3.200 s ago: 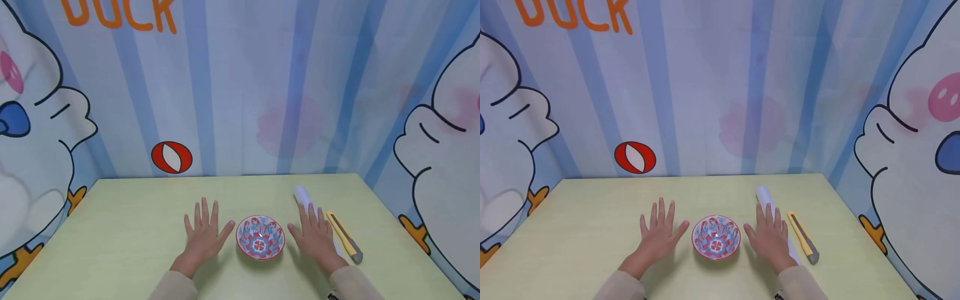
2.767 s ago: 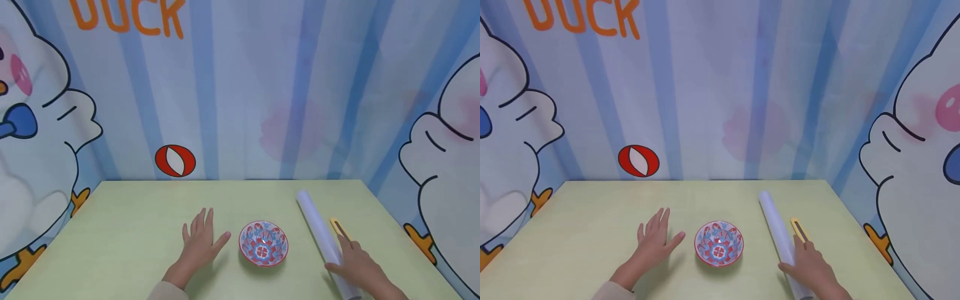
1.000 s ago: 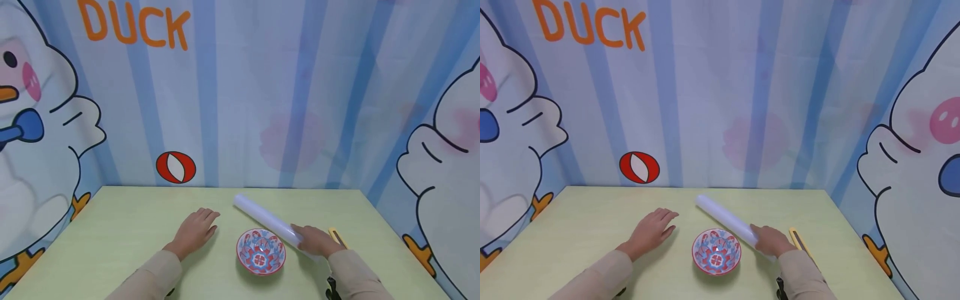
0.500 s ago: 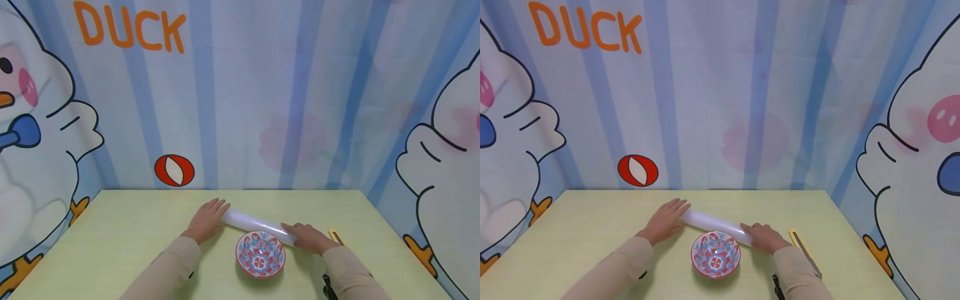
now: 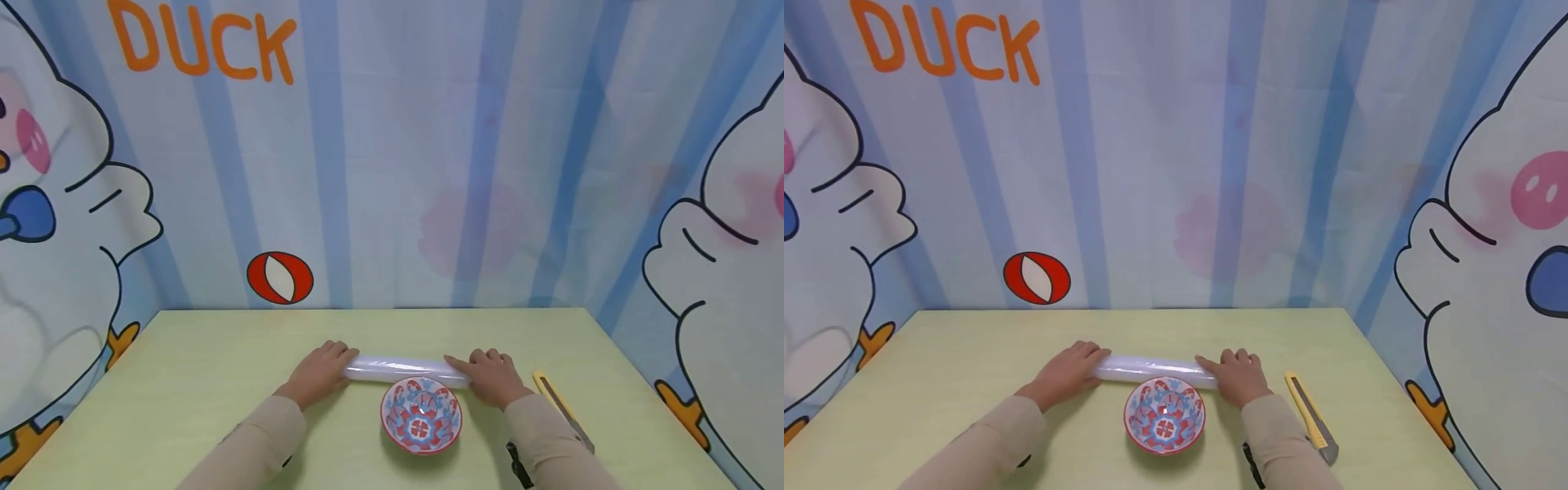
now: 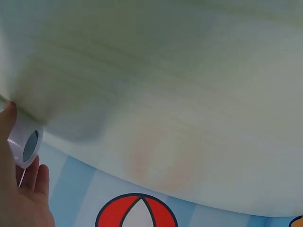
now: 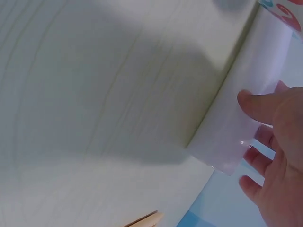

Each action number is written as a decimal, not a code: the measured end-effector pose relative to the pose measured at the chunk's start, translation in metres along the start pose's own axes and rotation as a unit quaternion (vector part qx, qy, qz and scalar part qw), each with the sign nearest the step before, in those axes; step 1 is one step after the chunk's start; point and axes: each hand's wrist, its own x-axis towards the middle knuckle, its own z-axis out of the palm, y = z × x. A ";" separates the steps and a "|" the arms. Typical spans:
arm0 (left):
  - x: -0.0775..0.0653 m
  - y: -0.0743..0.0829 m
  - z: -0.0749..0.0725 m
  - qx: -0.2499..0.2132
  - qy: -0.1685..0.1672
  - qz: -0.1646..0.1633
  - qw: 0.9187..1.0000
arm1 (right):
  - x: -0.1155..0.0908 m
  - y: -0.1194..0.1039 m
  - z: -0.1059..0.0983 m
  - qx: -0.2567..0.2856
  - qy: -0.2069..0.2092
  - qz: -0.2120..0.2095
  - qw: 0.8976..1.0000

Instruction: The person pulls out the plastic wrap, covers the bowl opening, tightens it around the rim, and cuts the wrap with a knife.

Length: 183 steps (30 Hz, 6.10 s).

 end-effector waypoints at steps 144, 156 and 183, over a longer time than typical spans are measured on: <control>0.013 -0.002 -0.065 -0.312 -0.006 -0.111 0.944 | 0.013 0.036 -0.046 0.155 -0.007 -0.025 0.988; 0.012 -0.007 -0.079 -0.303 -0.018 -0.097 0.948 | 0.012 0.035 -0.056 0.161 -0.014 -0.022 0.987; 0.013 -0.014 -0.107 -0.313 0.010 -0.067 0.947 | 0.022 0.043 -0.090 0.163 -0.019 -0.026 0.986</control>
